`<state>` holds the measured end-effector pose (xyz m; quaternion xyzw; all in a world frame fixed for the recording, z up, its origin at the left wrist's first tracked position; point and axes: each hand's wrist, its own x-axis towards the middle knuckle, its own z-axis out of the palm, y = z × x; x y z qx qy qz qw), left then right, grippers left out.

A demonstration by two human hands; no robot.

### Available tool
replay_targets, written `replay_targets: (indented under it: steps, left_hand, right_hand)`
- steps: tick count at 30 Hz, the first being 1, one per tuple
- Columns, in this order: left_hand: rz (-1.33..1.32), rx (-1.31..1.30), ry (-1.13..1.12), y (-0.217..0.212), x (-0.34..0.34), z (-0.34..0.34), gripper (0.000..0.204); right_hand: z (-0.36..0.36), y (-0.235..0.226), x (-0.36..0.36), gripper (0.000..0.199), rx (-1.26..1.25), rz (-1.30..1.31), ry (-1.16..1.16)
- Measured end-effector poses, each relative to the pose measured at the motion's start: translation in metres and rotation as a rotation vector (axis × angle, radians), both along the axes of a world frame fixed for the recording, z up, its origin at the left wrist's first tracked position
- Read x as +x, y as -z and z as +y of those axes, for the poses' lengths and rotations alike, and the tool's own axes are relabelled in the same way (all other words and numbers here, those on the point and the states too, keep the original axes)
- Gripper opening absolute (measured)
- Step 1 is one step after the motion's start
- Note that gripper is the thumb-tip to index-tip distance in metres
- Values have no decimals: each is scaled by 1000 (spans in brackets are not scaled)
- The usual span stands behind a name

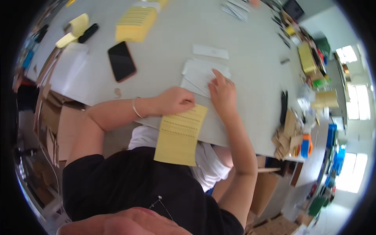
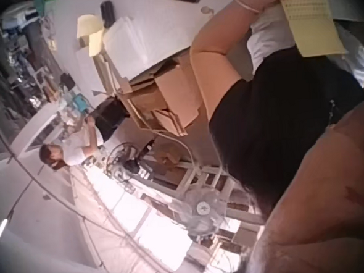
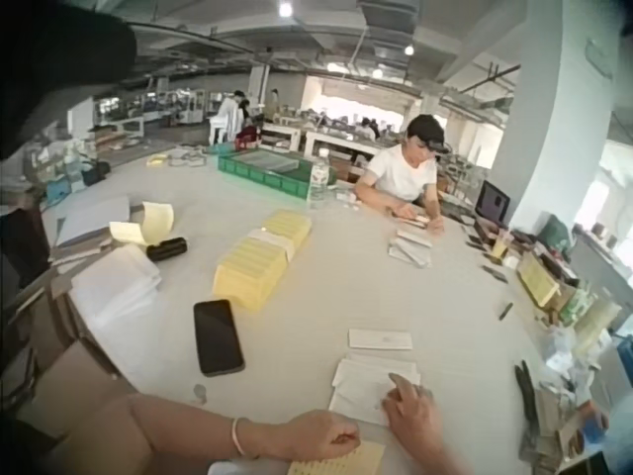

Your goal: The person organizes paper strips on the table, peels stickers from a yellow backing sheet, and attaches them to the strips by hand.

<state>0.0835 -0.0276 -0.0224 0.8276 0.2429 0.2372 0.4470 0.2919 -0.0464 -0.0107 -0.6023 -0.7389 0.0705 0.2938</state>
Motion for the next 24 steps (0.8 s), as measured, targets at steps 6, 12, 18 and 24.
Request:
replay_targets:
  steps: [6, 12, 18, 24]
  left_hand:
    - [-54, 62, 48, 14, 23, -10, 19]
    - [-91, 60, -2, 17, 19, -11, 19]
    - [-137, 69, -6, 14, 22, -5, 18]
    - [-149, 59, -58, 15, 21, -4, 19]
  right_hand:
    - [-36, -6, 19, 59, -67, -227, -64]
    - [-28, -19, 18, 50, -101, -109, -57]
    - [-16, 16, 131, 42, -121, 12, 351]
    - [-32, 4, 100, 36, 1, 12, 194]
